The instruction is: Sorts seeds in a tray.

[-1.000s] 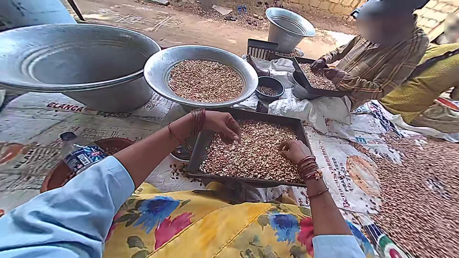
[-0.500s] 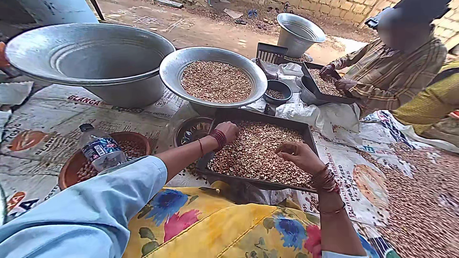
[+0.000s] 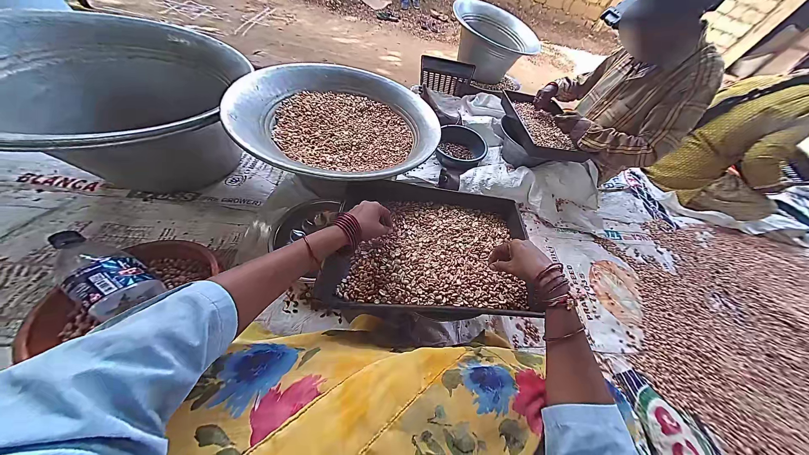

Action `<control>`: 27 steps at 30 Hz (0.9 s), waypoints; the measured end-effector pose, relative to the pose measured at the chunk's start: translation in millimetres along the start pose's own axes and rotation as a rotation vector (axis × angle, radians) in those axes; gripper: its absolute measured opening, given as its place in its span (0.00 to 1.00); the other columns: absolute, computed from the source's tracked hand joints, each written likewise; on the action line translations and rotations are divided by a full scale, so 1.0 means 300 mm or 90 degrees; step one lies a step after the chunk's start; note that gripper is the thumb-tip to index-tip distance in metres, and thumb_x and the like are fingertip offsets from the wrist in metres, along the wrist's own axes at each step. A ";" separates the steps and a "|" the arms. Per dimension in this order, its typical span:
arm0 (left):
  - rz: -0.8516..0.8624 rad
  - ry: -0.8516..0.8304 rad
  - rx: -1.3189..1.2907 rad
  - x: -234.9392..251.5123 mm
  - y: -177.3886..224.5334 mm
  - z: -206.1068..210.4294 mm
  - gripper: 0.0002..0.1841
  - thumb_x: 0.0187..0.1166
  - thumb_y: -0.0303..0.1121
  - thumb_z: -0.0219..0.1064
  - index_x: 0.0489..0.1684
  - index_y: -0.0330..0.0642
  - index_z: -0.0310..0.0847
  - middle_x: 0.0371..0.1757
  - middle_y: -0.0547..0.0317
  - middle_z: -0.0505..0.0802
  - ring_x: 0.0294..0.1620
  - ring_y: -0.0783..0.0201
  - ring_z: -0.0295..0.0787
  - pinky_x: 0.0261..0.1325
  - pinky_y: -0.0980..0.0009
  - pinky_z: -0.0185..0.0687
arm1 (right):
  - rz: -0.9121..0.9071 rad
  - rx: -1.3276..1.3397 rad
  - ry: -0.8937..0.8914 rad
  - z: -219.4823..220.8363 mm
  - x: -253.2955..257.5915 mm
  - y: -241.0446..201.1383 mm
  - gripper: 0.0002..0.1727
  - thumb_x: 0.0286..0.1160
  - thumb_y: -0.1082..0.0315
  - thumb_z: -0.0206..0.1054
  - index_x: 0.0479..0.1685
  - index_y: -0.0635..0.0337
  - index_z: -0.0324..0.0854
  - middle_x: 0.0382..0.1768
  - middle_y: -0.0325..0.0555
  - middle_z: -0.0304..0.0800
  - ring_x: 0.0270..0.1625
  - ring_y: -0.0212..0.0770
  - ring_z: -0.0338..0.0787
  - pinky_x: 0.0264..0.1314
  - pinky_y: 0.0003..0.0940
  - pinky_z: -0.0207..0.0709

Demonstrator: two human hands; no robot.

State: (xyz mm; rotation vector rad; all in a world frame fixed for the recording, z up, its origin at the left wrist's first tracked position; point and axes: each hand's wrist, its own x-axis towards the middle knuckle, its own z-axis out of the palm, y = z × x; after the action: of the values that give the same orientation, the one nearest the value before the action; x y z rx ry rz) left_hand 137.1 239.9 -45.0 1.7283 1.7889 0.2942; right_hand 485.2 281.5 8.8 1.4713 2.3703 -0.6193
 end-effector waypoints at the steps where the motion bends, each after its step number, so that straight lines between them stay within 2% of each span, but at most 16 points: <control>1: -0.024 0.008 -0.133 -0.005 0.009 -0.017 0.09 0.84 0.28 0.67 0.49 0.30 0.87 0.42 0.44 0.93 0.41 0.53 0.91 0.53 0.53 0.86 | 0.003 -0.015 -0.007 0.012 0.010 -0.007 0.14 0.80 0.57 0.72 0.56 0.54 0.91 0.51 0.54 0.94 0.57 0.54 0.90 0.66 0.61 0.75; 3: -0.055 0.036 -0.381 -0.013 0.022 -0.047 0.09 0.88 0.27 0.54 0.49 0.31 0.78 0.32 0.51 0.90 0.25 0.63 0.86 0.34 0.66 0.85 | 0.027 -0.046 -0.020 0.032 0.023 -0.030 0.15 0.79 0.57 0.72 0.58 0.52 0.91 0.52 0.55 0.93 0.59 0.58 0.89 0.64 0.65 0.75; 4: -0.065 0.044 -0.459 -0.021 0.029 -0.065 0.09 0.89 0.28 0.49 0.52 0.35 0.74 0.31 0.54 0.88 0.22 0.67 0.84 0.27 0.71 0.80 | 0.039 -0.059 -0.029 0.039 0.027 -0.045 0.16 0.79 0.58 0.72 0.59 0.52 0.90 0.54 0.56 0.93 0.61 0.60 0.89 0.64 0.67 0.75; 6: -0.064 0.061 -0.481 -0.036 0.036 -0.092 0.10 0.90 0.29 0.47 0.54 0.38 0.73 0.28 0.59 0.84 0.20 0.71 0.78 0.23 0.76 0.72 | 0.041 -0.075 -0.036 0.052 0.038 -0.059 0.15 0.79 0.60 0.71 0.59 0.55 0.89 0.54 0.58 0.92 0.61 0.61 0.88 0.63 0.67 0.74; 8: -0.024 0.069 -0.294 -0.036 0.029 -0.107 0.10 0.90 0.29 0.55 0.55 0.33 0.80 0.35 0.53 0.85 0.28 0.65 0.78 0.33 0.69 0.74 | 0.045 -0.083 -0.036 0.055 0.045 -0.058 0.15 0.79 0.60 0.72 0.58 0.55 0.90 0.56 0.59 0.92 0.62 0.61 0.88 0.64 0.67 0.74; 10: 0.007 0.040 -0.019 -0.027 0.022 -0.110 0.12 0.85 0.30 0.64 0.55 0.31 0.87 0.49 0.39 0.92 0.51 0.45 0.89 0.60 0.43 0.79 | 0.047 -0.083 -0.039 0.052 0.043 -0.055 0.14 0.81 0.60 0.71 0.58 0.55 0.90 0.57 0.59 0.91 0.64 0.61 0.87 0.66 0.67 0.74; 11: 0.003 0.019 0.096 -0.024 0.020 -0.098 0.12 0.84 0.31 0.65 0.54 0.33 0.89 0.53 0.37 0.93 0.59 0.39 0.89 0.64 0.37 0.78 | 0.037 -0.080 -0.042 0.047 0.037 -0.059 0.14 0.82 0.60 0.70 0.59 0.56 0.90 0.58 0.59 0.91 0.65 0.61 0.87 0.67 0.66 0.73; 13: -0.041 -0.009 0.233 -0.025 0.019 -0.062 0.12 0.83 0.31 0.64 0.56 0.35 0.89 0.58 0.37 0.92 0.64 0.36 0.88 0.65 0.34 0.78 | -0.060 -0.025 -0.035 0.031 0.003 -0.075 0.13 0.82 0.61 0.70 0.55 0.61 0.90 0.51 0.58 0.93 0.58 0.55 0.90 0.66 0.59 0.76; 15: -0.071 -0.007 0.261 -0.020 0.007 -0.025 0.12 0.83 0.31 0.65 0.55 0.34 0.88 0.57 0.36 0.92 0.64 0.36 0.88 0.63 0.34 0.79 | -0.258 0.157 -0.028 0.024 -0.042 -0.083 0.09 0.77 0.65 0.73 0.47 0.60 0.90 0.40 0.40 0.94 0.43 0.32 0.90 0.55 0.35 0.81; 16: -0.079 -0.007 0.267 -0.015 -0.001 -0.012 0.12 0.83 0.32 0.65 0.55 0.34 0.88 0.57 0.37 0.92 0.64 0.36 0.88 0.63 0.35 0.80 | -0.344 0.267 -0.052 0.023 -0.056 -0.088 0.08 0.76 0.67 0.71 0.47 0.59 0.89 0.39 0.31 0.93 0.41 0.23 0.89 0.52 0.25 0.83; 17: -0.084 -0.008 0.273 -0.012 -0.007 -0.002 0.12 0.83 0.32 0.65 0.56 0.34 0.88 0.57 0.37 0.92 0.63 0.36 0.88 0.62 0.35 0.80 | -0.385 0.360 -0.079 0.019 -0.070 -0.094 0.08 0.78 0.68 0.68 0.50 0.59 0.87 0.41 0.29 0.93 0.42 0.21 0.91 0.51 0.23 0.86; 19: -0.079 0.002 0.286 -0.011 -0.018 0.017 0.11 0.83 0.31 0.66 0.54 0.35 0.89 0.55 0.37 0.92 0.61 0.36 0.89 0.60 0.35 0.81 | -0.303 0.421 -0.074 0.000 -0.101 -0.096 0.09 0.84 0.70 0.62 0.54 0.62 0.83 0.42 0.35 0.93 0.40 0.27 0.94 0.47 0.27 0.91; 22: -0.069 -0.006 0.289 -0.021 -0.003 0.027 0.12 0.83 0.33 0.66 0.56 0.38 0.89 0.55 0.39 0.93 0.61 0.37 0.90 0.61 0.36 0.81 | 0.028 0.251 -0.039 -0.002 -0.078 -0.081 0.17 0.95 0.63 0.52 0.69 0.63 0.76 0.42 0.52 0.91 0.35 0.40 0.94 0.42 0.38 0.89; 24: -0.062 -0.011 0.300 -0.026 0.008 0.036 0.11 0.81 0.31 0.68 0.55 0.39 0.90 0.53 0.40 0.93 0.59 0.38 0.90 0.59 0.36 0.82 | 0.133 0.146 -0.070 0.039 -0.028 -0.083 0.23 0.96 0.58 0.49 0.77 0.63 0.72 0.52 0.62 0.90 0.45 0.51 0.95 0.53 0.49 0.88; 26: -0.054 -0.019 0.316 -0.029 0.015 0.038 0.11 0.78 0.29 0.69 0.53 0.39 0.90 0.51 0.40 0.94 0.57 0.38 0.90 0.56 0.36 0.82 | 0.096 0.149 -0.099 0.092 0.022 -0.124 0.28 0.95 0.56 0.51 0.84 0.66 0.64 0.65 0.69 0.84 0.63 0.61 0.89 0.69 0.59 0.77; 27: -0.057 -0.018 0.306 -0.033 0.018 0.035 0.11 0.77 0.30 0.69 0.54 0.39 0.90 0.52 0.41 0.94 0.58 0.38 0.90 0.56 0.36 0.81 | 0.050 0.202 -0.093 0.116 0.042 -0.150 0.30 0.94 0.57 0.52 0.89 0.64 0.58 0.69 0.70 0.81 0.67 0.62 0.87 0.71 0.60 0.75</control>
State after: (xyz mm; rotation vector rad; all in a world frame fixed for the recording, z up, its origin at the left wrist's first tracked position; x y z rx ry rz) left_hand 147.0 228.3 -47.3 1.9462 2.0242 -0.2174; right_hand 439.9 256.5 -17.8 1.5724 2.1659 -1.0826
